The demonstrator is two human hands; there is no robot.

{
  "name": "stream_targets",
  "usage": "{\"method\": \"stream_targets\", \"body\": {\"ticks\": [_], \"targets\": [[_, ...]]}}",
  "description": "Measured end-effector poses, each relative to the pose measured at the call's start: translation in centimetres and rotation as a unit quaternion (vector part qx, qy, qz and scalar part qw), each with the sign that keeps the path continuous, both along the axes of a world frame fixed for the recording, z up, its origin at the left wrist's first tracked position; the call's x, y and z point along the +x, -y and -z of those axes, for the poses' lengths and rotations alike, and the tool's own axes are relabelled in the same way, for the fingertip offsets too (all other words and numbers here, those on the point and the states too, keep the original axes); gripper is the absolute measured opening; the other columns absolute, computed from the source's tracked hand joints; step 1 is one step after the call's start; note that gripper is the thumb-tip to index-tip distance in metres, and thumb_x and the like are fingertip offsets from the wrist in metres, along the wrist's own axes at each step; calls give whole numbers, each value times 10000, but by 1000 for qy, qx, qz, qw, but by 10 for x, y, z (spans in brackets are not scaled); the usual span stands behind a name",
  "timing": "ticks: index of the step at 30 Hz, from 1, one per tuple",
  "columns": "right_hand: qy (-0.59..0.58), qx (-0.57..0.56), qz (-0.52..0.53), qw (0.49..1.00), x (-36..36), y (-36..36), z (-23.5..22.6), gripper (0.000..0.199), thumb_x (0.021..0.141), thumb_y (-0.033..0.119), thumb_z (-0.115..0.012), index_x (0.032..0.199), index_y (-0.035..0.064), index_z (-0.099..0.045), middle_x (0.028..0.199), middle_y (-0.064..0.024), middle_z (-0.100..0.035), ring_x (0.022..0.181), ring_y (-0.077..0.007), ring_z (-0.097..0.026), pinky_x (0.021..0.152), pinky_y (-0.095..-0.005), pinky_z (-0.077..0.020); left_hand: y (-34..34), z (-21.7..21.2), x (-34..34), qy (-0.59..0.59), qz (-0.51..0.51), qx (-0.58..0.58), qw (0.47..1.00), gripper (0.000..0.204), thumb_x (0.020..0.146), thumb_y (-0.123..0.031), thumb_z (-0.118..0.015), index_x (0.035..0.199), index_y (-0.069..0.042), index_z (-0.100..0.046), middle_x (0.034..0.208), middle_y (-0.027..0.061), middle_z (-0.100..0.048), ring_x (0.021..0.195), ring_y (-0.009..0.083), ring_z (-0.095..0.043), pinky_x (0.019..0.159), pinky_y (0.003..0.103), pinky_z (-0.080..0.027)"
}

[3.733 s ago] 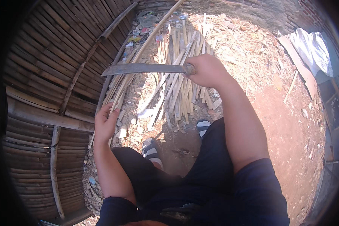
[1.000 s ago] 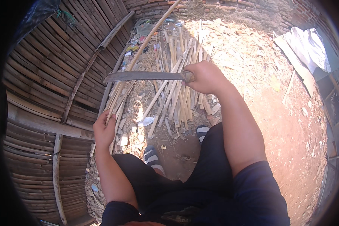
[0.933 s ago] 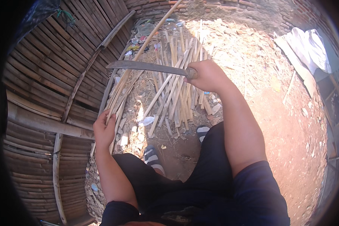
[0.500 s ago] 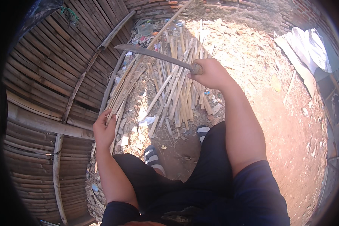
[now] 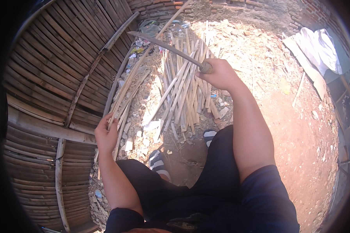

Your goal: The person whittles and shapes a thin strip of bamboo using a large machete, repeatedly shaving off small layers to refine its thickness.

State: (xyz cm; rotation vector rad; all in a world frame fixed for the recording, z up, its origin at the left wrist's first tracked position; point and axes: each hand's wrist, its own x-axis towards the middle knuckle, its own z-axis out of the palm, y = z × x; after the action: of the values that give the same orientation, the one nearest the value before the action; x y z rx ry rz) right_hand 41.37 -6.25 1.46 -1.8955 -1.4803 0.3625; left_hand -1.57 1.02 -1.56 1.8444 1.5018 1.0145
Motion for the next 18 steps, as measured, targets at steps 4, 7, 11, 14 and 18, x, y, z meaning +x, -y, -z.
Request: {"method": "stream_targets", "body": {"ticks": [4,7,11,14,18], "targets": [[3,-14,-37,999,-7,0,2,327,865,310,-855,949,29,-710,752,-102,-671,696,-213,-607,692,-389,-504,-7,5,-4,-41,-6,43,998,351,925,-169,-784,1231,-2,-740,720,12,-504,584,74,-395,530,274,-362],[88,-29,-132,987,-22,-1,2,329,855,326,-852,970,44,-727,768,-158,-686,710,-311,-644,704,-419,-515,-7,8,-1,-42,-1,59,997,352,924,-172,-784,1232,-8,-741,713,18,-520,595,78,-405,536,274,-369],[71,-29,-91,993,-25,0,-8,344,856,329,-857,966,36,-715,766,-135,-684,713,-274,-631,719,-403,-515,-5,6,-4,-58,1,61,996,312,957,-142,-750,1233,3,-729,735,-4,-545,624,44,-416,535,254,-355],[0,4,-6,1000,-9,-1,-6,354,870,330,-854,969,23,-707,779,-96,-679,725,-205,-612,728,-379,-512,-7,7,-6,-28,-6,42,999,333,941,-137,-756,1243,1,-727,712,16,-541,605,58,-424,535,263,-372],[-79,-34,-15,996,-5,0,-2,357,882,336,-848,982,21,-712,794,-80,-671,739,-164,-595,737,-351,-508,-3,-1,1,-24,-8,51,998,360,926,-143,-768,1257,-8,-727,691,40,-547,588,74,-449,541,277,-400]]}}
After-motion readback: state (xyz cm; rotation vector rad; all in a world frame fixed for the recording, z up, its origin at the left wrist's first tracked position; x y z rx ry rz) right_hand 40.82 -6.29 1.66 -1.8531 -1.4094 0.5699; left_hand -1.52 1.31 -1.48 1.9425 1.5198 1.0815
